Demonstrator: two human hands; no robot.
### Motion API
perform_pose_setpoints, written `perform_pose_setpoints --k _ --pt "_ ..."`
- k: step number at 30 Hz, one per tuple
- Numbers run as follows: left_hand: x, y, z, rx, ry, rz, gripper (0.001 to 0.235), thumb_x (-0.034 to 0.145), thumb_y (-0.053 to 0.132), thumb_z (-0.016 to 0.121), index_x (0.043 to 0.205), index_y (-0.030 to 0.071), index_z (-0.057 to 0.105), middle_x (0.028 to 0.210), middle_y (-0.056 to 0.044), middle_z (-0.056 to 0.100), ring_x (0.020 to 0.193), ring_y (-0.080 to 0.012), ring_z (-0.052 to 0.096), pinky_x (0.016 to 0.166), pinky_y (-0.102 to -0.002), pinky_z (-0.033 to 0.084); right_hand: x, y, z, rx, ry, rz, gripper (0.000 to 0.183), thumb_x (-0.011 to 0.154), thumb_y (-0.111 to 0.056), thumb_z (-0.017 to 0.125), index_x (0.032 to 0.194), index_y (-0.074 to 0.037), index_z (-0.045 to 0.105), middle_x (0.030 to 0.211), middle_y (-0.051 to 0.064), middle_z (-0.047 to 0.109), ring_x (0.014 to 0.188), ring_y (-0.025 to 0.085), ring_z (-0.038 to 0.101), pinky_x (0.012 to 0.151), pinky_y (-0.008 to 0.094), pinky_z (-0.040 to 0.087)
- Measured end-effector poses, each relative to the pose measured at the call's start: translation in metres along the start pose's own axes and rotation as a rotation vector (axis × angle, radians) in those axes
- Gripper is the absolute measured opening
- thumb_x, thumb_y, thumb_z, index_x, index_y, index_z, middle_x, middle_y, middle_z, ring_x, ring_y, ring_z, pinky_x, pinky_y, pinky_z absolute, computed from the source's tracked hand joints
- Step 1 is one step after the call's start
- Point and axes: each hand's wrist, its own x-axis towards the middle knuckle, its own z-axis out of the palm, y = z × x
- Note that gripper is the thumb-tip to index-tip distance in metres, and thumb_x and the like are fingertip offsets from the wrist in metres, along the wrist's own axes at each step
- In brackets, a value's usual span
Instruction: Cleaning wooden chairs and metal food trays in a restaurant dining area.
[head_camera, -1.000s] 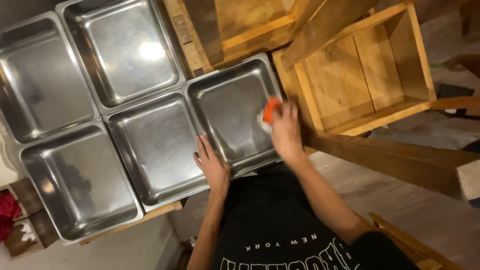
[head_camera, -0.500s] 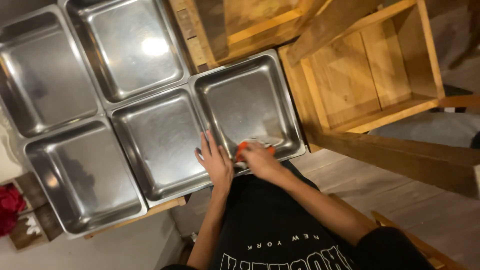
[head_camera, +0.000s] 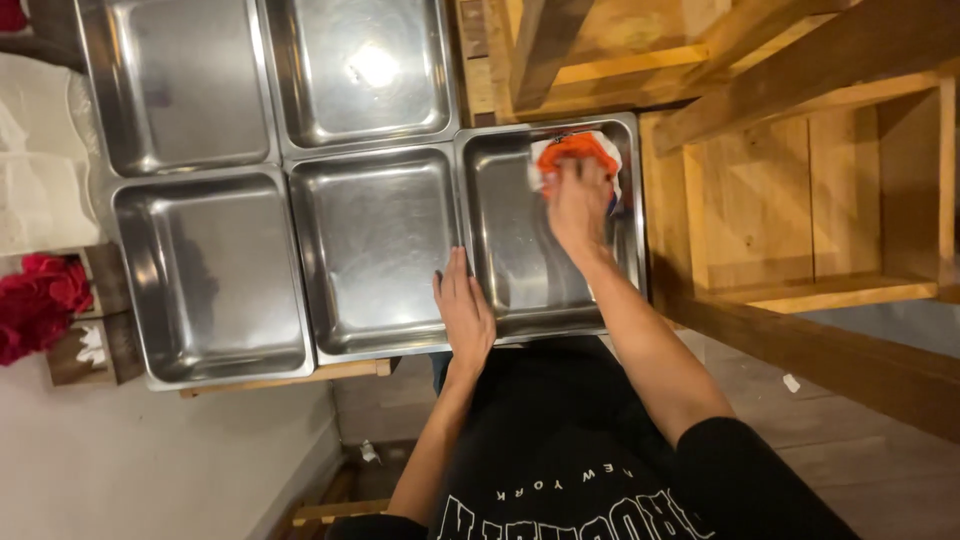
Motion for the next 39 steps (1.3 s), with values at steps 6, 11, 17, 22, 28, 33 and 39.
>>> perform_pose_setpoints --k 6,11,17,22,28,33,39 --pt "0.0 -0.006 0.006 -0.002 0.022 -0.008 0.047 0.106 0.007 0.041 0.152 -0.002 0.044 0.156 -0.022 0.048 0.145 -0.0366 0.044 0.124 -0.058 0.022 -0.065 -0.037 0.031 0.356 -0.476 -0.163 0.02 0.095 -0.009 0.063 0.113 -0.001 0.064 0.107 0.022 0.064 0.104 0.039 0.062 0.09 0.047 0.049" --pt "0.003 -0.005 0.005 0.031 0.017 -0.02 0.047 0.105 0.007 0.042 0.151 -0.002 0.044 0.155 -0.022 0.048 0.144 -0.0368 0.044 0.123 -0.057 0.022 -0.107 -0.045 -0.042 0.3 -0.565 -0.361 0.035 0.073 -0.001 0.063 0.108 0.002 0.062 0.099 0.021 0.067 0.096 0.042 0.063 0.081 0.05 0.051" --pt "0.003 -0.009 0.002 -0.036 0.039 -0.047 0.046 0.106 0.009 0.043 0.151 0.001 0.048 0.155 -0.021 0.049 0.143 -0.0385 0.046 0.123 -0.056 0.024 -0.101 -0.012 -0.036 0.217 -0.499 -0.051 0.012 0.093 -0.01 0.067 0.103 -0.004 0.066 0.097 0.016 0.071 0.089 0.033 0.068 0.077 0.046 0.054" --pt "0.005 -0.019 0.001 -0.151 0.087 -0.055 0.043 0.104 0.01 0.047 0.147 0.006 0.056 0.155 -0.02 0.051 0.137 -0.0406 0.049 0.122 -0.053 0.027 -0.064 -0.009 0.022 0.852 -0.27 0.161 0.013 0.099 -0.008 0.068 0.11 -0.003 0.063 0.097 0.011 0.067 0.091 0.029 0.063 0.085 0.04 0.054" --pt "0.0 -0.019 0.0 -0.215 0.066 -0.121 0.047 0.096 0.005 0.052 0.141 0.01 0.063 0.153 -0.019 0.052 0.129 -0.0395 0.052 0.117 -0.047 0.034 -0.001 -0.064 0.084 0.747 -0.103 0.114 0.015 0.104 -0.009 0.063 0.116 -0.004 0.056 0.117 0.016 0.053 0.104 0.03 0.06 0.092 0.039 0.051" --pt "-0.003 -0.032 0.014 -0.111 0.107 -0.007 0.044 0.095 0.004 0.056 0.138 0.006 0.063 0.152 -0.02 0.052 0.139 -0.0388 0.049 0.12 -0.051 0.03 -0.024 -0.089 0.069 0.632 -0.138 -0.056 0.025 0.095 -0.006 0.066 0.113 0.0 0.05 0.115 0.022 0.052 0.104 0.042 0.057 0.09 0.046 0.047" --pt "0.0 -0.024 0.007 -0.077 0.09 0.04 0.052 0.093 0.005 0.051 0.145 0.008 0.057 0.152 -0.017 0.053 0.144 -0.0376 0.046 0.122 -0.05 0.03 -0.102 -0.054 0.052 0.658 -0.341 0.023 0.021 0.099 -0.011 0.066 0.106 0.0 0.049 0.099 0.02 0.061 0.092 0.039 0.066 0.08 0.046 0.051"
